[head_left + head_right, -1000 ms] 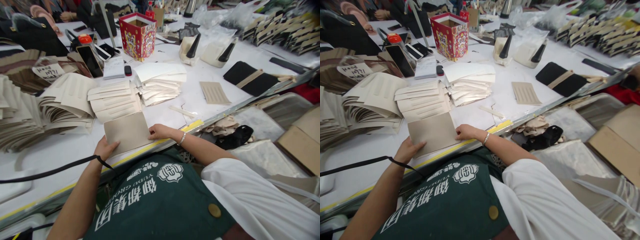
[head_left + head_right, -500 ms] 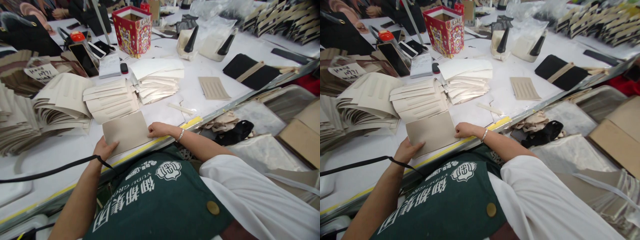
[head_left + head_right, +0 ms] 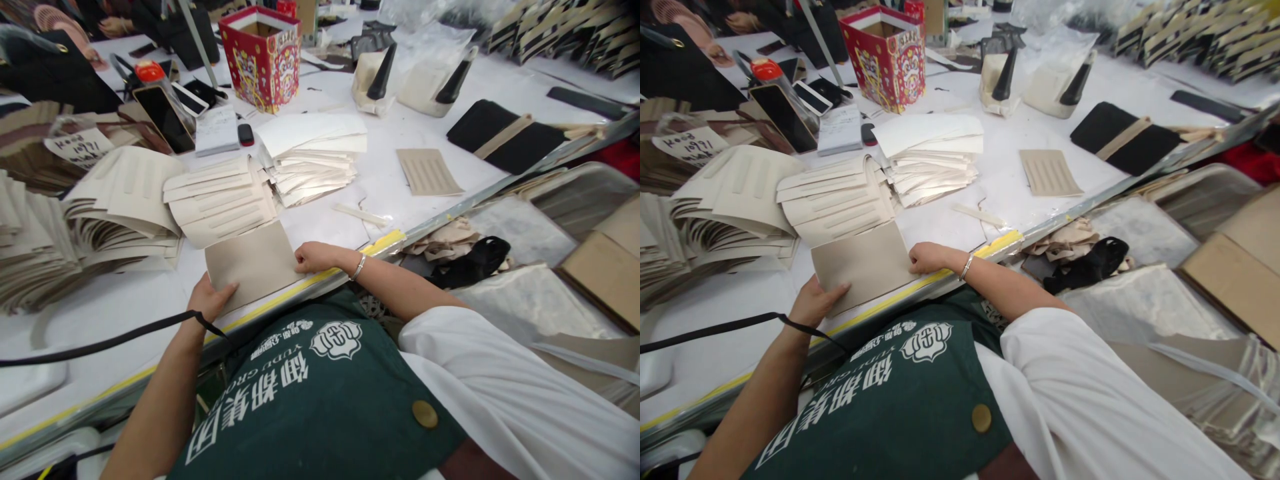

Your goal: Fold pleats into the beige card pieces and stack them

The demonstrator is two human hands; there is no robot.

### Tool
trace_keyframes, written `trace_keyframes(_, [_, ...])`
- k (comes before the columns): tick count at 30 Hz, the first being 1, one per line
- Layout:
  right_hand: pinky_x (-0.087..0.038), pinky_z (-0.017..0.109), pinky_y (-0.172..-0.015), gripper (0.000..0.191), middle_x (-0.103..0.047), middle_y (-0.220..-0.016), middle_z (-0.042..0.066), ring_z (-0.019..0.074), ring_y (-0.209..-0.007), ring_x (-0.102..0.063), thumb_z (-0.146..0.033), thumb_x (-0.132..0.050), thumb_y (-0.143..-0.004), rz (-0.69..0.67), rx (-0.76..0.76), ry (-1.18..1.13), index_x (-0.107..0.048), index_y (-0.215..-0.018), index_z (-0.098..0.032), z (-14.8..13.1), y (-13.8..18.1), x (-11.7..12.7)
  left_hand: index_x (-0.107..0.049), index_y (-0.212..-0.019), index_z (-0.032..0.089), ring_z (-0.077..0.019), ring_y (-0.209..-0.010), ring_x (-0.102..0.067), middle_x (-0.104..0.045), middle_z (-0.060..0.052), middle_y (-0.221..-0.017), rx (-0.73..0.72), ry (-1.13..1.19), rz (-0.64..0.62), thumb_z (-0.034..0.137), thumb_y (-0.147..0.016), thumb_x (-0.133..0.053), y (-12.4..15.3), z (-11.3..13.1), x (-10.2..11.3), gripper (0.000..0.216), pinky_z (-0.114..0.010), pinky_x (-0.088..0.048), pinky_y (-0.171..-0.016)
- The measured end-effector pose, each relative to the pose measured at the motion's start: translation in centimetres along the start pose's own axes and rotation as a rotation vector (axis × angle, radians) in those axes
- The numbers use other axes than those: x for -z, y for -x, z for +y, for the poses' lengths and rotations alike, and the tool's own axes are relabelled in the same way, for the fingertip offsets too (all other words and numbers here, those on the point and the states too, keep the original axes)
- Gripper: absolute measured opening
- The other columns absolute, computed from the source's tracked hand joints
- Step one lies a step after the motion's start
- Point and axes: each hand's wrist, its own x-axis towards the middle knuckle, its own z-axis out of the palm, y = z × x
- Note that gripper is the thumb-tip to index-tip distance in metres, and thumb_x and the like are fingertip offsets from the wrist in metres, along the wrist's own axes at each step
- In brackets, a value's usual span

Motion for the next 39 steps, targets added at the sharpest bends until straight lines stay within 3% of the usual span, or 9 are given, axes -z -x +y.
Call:
trace_keyframes(16, [-0.032, 0.021, -0.052, 0.025, -0.068, -0.069, 0.006, 0.0127, -0.059, -0.054, -0.025, -0.05, -0.07, -0.014, -0.002, -0.056, -0.067, -0.081, -0.011, 0.4, -0.4, -0.2, -0.052, -0.112, 0.015, -0.0263, -0.097, -0.059, -0.064, -0.008, -0.106, 0.022, 0.006, 0.011, 0.043, -0.061, -0.067, 0.2, 0.4, -0.1, 0.06, -0.042, -0.045, -0.09])
trace_keyframes(28, [-0.032, 0.025, -0.058, 0.028, -0.068, -0.086, 0.012, 0.019, -0.073, -0.058, -0.027, -0.049, -0.074, 0.068, -0.035, 0.127, -0.069, -0.086, -0.012, -0.6, 0.1, -0.8, -0.05, -0.114, 0.015, -0.0276, -0.1, -0.056, -0.061, -0.009, -0.11, -0.037, -0.156, 0.004, 0.047, -0.064, -0.062, 1.2, 1.2, 0.5, 0.061, -0.041, -0.045, -0.087])
trace_keyframes(31, [-0.033, 0.024, -0.059, 0.027, -0.068, -0.085, 0.011, 0.0187, -0.073, -0.058, -0.027, -0.049, -0.075, 0.06, -0.052, 0.124, -0.068, -0.086, -0.013, -0.7, 0.2, -1.0, -0.047, -0.116, 0.016, -0.0238, -0.088, -0.06, -0.064, -0.007, -0.1, -0.01, -0.173, -0.065, 0.043, -0.064, -0.061, 1.8, 1.0, 1.7, 0.061, -0.036, -0.048, -0.077])
trace_keyframes(34, [-0.033, 0.024, -0.059, 0.025, -0.068, -0.081, 0.009, 0.0178, -0.071, -0.058, -0.027, -0.05, -0.075, 0.052, -0.058, 0.116, -0.068, -0.084, -0.013, -0.8, 0.1, -1.1, -0.042, -0.12, 0.015, -0.0186, -0.067, -0.06, -0.064, -0.001, -0.075, 0.041, -0.13, -0.118, 0.038, -0.065, -0.062, 2.2, 0.1, 2.4, 0.063, -0.03, -0.048, -0.062])
trace_keyframes(39, [-0.033, 0.022, -0.054, 0.021, -0.066, -0.069, 0.006, 0.015, -0.062, -0.055, -0.029, -0.05, -0.075, 0.032, -0.092, 0.089, -0.065, -0.078, -0.015, -1.0, 0.1, -1.3, -0.045, -0.117, 0.015, -0.0141, -0.055, -0.054, -0.055, 0.005, -0.059, 0.045, -0.085, -0.076, 0.031, -0.065, -0.06, 2.4, -1.3, 2.1, 0.057, -0.024, -0.041, -0.052])
